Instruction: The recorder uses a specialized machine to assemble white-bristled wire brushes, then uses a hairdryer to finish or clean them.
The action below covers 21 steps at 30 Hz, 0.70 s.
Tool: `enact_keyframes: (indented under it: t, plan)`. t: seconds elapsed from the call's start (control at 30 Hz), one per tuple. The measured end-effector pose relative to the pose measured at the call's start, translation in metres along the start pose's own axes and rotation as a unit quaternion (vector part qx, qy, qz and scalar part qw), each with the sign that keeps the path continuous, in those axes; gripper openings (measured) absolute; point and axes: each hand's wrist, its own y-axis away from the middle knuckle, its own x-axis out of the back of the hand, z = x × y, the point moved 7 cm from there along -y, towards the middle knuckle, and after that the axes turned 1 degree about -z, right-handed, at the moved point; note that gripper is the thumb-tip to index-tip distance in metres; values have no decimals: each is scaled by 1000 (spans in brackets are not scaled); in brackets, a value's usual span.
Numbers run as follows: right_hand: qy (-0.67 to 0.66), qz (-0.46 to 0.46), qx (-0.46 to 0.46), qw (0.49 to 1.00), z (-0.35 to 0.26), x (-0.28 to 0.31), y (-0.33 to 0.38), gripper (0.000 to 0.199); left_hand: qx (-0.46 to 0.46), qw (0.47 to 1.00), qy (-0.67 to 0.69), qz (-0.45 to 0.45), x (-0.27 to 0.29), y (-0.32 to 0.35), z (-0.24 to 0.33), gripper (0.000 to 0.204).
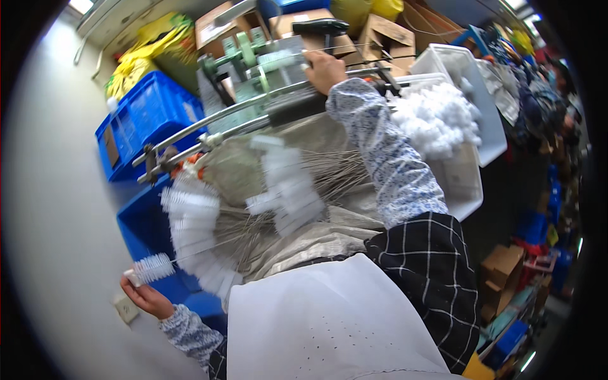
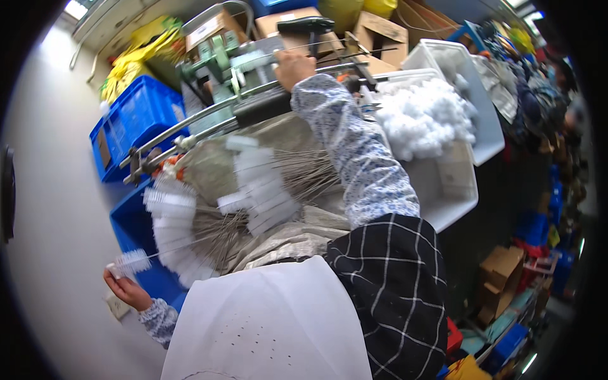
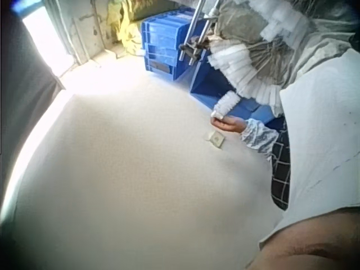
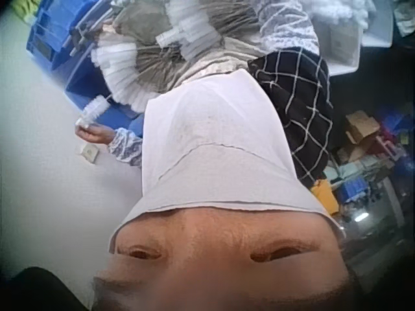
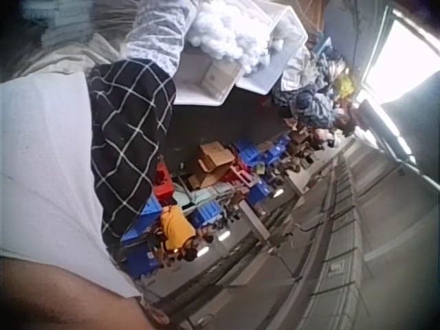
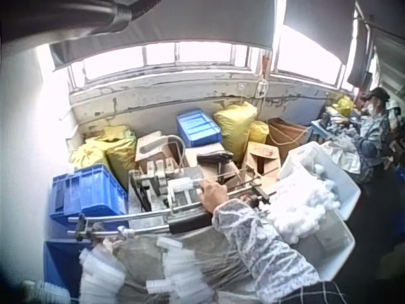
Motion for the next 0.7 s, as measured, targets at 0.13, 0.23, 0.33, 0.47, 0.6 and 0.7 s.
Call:
enact_keyframes:
  t: [0.13, 0.23, 0.33, 0.47, 0.6, 0.7]
  plan:
    - [-4, -12, 13, 1000, -25, -4, 0, 36, -18, 989, 31, 143, 38, -5, 62, 23]
    - [-10, -2, 24, 1000, -29, -8, -2, 37, -55, 979, 32, 192, 50, -2, 80, 24]
    - [-5, -7, 25, 1000, -41, -12, -2, 37, -47, 981, 36, 185, 43, 3, 84, 27]
    - [2, -14, 16, 1000, -55, -16, -1, 36, -21, 987, 77, 137, 18, -1, 69, 28]
    - [0, -27, 6, 1000, -81, -24, -1, 31, -31, 989, 93, 108, -9, -4, 76, 26]
    - [9, -35, 7, 999, -90, -29, -1, 27, -33, 990, 106, 92, -25, -5, 80, 27]
